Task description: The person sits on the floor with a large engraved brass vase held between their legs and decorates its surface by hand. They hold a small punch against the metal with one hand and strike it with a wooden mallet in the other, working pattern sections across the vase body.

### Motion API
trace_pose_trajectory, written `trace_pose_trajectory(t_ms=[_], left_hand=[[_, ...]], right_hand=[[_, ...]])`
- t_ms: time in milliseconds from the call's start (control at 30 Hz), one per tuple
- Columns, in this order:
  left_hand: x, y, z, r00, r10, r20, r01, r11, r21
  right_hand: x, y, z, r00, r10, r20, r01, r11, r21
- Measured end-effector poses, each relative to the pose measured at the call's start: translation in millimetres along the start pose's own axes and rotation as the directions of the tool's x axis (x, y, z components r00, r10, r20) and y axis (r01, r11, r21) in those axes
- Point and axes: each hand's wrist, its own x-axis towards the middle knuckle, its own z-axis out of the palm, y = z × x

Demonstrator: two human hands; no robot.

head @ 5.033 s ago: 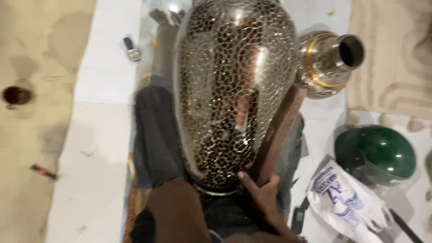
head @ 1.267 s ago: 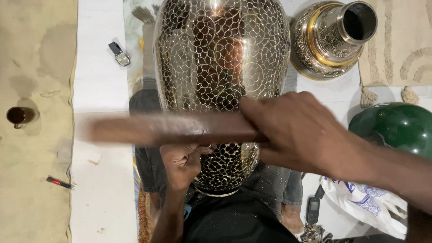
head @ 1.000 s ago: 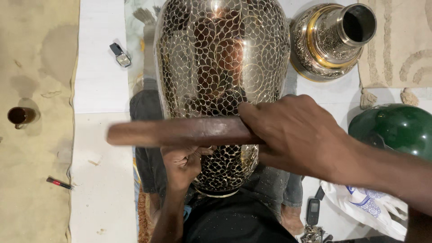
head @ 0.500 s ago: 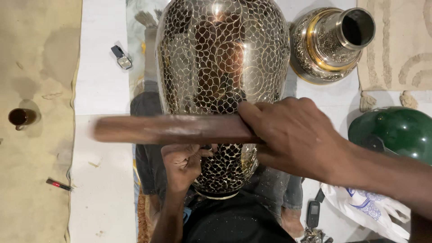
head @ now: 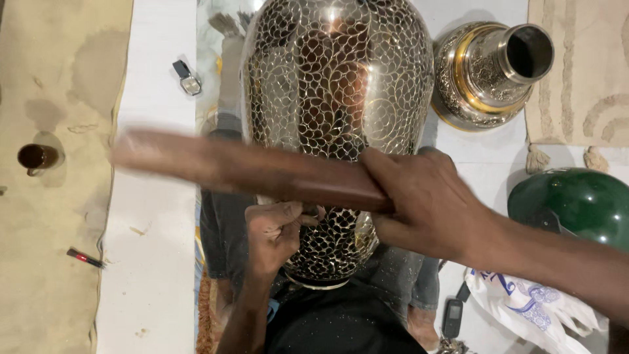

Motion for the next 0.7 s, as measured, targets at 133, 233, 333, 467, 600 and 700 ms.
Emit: trace_pose_trajectory(t_ms=[133, 233, 333, 467, 600, 700], left_hand=[[0, -2, -1, 0.999, 0.054, 0.008, -0.055, 0.996, 0.065], [1, -4, -2, 0.999, 0.040, 0.015, -0.041, 0.996, 0.080], [7, -2, -5, 0.984, 0.140, -0.114, -0.133, 0.989, 0.069], [14, 9, -18, 0.926, 0.204, -0.317, -0.227, 0.973, -0.039], [18, 20, -18, 0.995, 0.019, -0.102, -0.055, 0.930, -0.363], [25, 21, -8, 0.997, -0.029, 0.075, 0.047, 0.971, -0.236]], right_hand=[[0, -5, -1, 0.996, 0.073, 0.052, -0.077, 0.995, 0.069], [-10, 4, -1, 0.998, 0.058, 0.025, -0.059, 0.998, 0.032], [-21, 23, 11, 0.996, -0.019, -0.093, 0.030, 0.993, 0.116], [-23, 36, 73, 0.923, 0.190, -0.335, 0.065, 0.780, 0.623], [-32, 33, 152, 0.827, 0.461, -0.324, 0.134, 0.397, 0.908], [-45, 33, 186, 0.789, 0.543, -0.288, 0.063, 0.395, 0.917]])
